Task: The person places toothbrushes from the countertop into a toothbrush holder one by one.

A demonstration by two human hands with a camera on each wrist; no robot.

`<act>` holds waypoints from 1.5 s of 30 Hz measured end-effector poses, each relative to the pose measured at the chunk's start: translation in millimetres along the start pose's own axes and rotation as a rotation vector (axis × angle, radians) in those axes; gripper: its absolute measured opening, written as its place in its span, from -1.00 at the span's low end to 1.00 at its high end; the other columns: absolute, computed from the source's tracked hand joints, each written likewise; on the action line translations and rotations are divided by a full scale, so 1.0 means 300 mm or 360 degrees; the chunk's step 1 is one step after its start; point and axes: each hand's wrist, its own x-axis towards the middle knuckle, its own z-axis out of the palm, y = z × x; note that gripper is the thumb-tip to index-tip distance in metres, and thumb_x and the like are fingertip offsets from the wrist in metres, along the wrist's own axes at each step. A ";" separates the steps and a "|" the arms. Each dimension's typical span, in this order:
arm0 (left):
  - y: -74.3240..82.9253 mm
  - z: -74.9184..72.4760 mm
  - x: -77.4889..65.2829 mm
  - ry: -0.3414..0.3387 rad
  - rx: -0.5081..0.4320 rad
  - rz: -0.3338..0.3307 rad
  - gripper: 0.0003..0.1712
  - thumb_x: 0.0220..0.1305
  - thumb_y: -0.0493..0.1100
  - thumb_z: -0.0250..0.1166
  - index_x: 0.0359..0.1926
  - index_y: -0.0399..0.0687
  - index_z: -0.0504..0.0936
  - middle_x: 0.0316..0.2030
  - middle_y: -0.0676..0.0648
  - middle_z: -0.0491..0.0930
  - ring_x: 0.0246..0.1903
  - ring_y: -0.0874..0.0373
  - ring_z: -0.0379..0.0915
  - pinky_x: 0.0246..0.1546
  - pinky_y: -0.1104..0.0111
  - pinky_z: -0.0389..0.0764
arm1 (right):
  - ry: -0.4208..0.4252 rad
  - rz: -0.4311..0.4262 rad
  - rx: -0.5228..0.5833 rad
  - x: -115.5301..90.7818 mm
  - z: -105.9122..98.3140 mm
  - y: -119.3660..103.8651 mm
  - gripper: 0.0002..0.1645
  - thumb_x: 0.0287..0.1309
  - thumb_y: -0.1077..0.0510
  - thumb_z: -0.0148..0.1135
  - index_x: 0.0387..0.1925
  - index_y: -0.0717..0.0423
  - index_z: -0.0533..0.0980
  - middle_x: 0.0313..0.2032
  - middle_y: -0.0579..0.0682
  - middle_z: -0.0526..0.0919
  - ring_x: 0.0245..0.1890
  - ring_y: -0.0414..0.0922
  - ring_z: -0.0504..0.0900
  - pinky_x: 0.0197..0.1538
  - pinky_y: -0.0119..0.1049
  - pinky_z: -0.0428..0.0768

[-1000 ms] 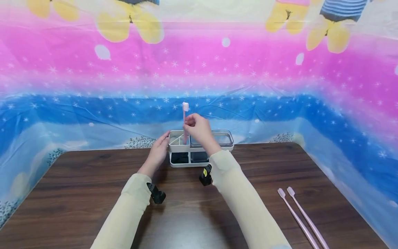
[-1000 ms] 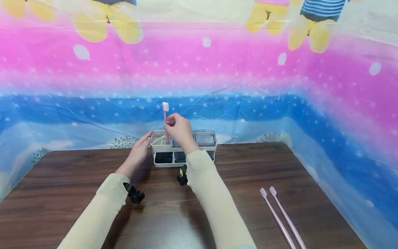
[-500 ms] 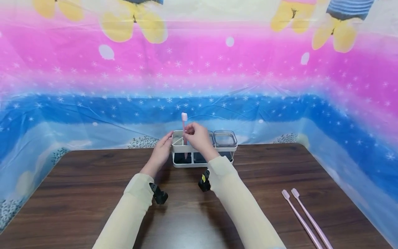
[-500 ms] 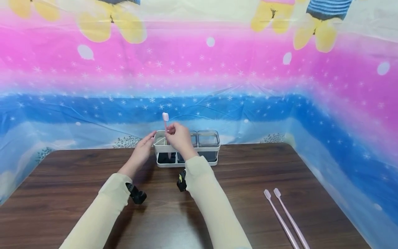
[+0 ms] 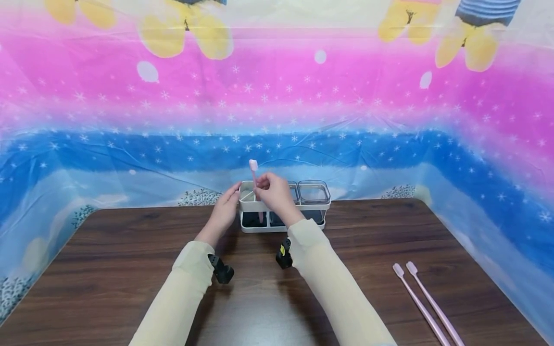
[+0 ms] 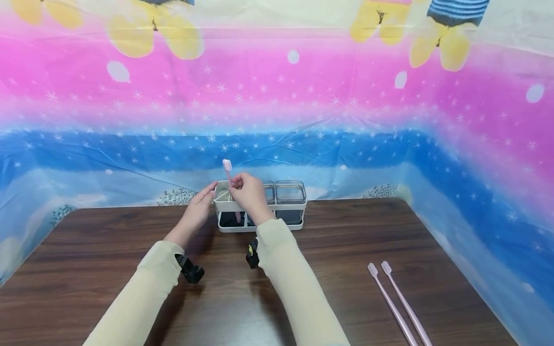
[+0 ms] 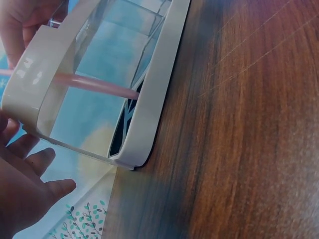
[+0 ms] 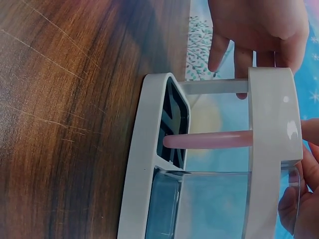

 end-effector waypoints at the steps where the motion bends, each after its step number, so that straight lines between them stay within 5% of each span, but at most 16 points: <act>1: 0.000 0.000 -0.001 0.0000 0.0002 -0.0005 -0.45 0.55 -0.09 -0.21 0.47 -0.11 0.14 0.47 -0.19 0.04 0.47 -0.10 -0.14 0.46 0.05 -0.01 | -0.0003 0.0005 0.0003 -0.001 0.001 0.000 -0.82 0.21 0.20 0.27 -0.15 0.14 0.55 -0.21 0.04 0.68 -0.17 -0.06 0.61 -0.09 -0.20 0.65; 18: 0.009 0.002 -0.001 -0.0001 -0.0004 -0.0033 -0.46 0.55 -0.09 -0.22 0.47 -0.09 0.16 0.47 -0.18 0.05 0.47 -0.08 -0.14 0.46 0.05 -0.02 | -0.0024 0.0003 0.0003 -0.008 -0.007 0.001 -0.77 0.21 0.19 0.28 -0.10 0.14 0.55 -0.16 0.05 0.67 -0.12 -0.05 0.62 -0.05 -0.19 0.66; 24: 0.007 0.008 -0.001 -0.0010 0.0001 -0.0015 -0.46 0.55 -0.10 -0.22 0.47 -0.11 0.16 0.47 -0.19 0.05 0.47 -0.09 -0.14 0.46 0.06 -0.03 | 0.0007 -0.0019 -0.0059 -0.021 -0.061 0.003 -0.67 0.23 0.09 0.28 -0.03 0.15 0.54 -0.09 0.04 0.67 -0.08 -0.04 0.58 -0.07 -0.18 0.63; 32: 0.003 0.003 -0.003 0.0014 0.0026 0.0016 -0.45 0.55 -0.10 -0.22 0.46 -0.13 0.15 0.47 -0.20 0.04 0.47 -0.09 -0.15 0.47 0.08 -0.04 | -0.0023 -0.0127 -0.0108 -0.079 -0.281 0.003 -0.49 0.24 -0.02 0.25 0.10 0.21 0.47 0.01 0.10 0.62 0.01 0.00 0.54 0.05 -0.12 0.57; 38: 0.007 0.003 -0.005 -0.0001 0.0028 0.0038 -0.45 0.54 -0.12 -0.22 0.46 -0.17 0.14 0.47 -0.21 0.03 0.47 -0.10 -0.15 0.47 0.08 -0.05 | 0.0008 -0.0162 -0.0159 -0.209 -0.521 0.067 -0.46 0.23 -0.01 0.26 0.14 0.22 0.44 0.01 0.17 0.60 0.00 0.07 0.56 0.01 -0.07 0.62; 42: 0.007 0.003 -0.005 -0.0007 0.0016 0.0029 -0.45 0.54 -0.13 -0.23 0.47 -0.17 0.13 0.47 -0.21 0.02 0.47 -0.10 -0.16 0.47 0.08 -0.06 | 0.0141 -0.0177 -0.0312 -0.325 -0.678 0.140 -0.49 0.26 0.01 0.24 0.11 0.25 0.47 -0.02 0.21 0.62 -0.10 -0.02 0.59 -0.05 -0.25 0.60; 45: 0.005 0.004 -0.004 -0.0015 0.0007 0.0013 -0.45 0.55 -0.12 -0.23 0.47 -0.16 0.13 0.48 -0.20 0.02 0.47 -0.09 -0.17 0.47 0.08 -0.06 | 0.0268 -0.0156 -0.0400 -0.421 -0.779 0.205 -0.54 0.27 0.02 0.24 0.07 0.25 0.50 -0.08 0.15 0.64 -0.19 -0.28 0.57 -0.14 -0.50 0.53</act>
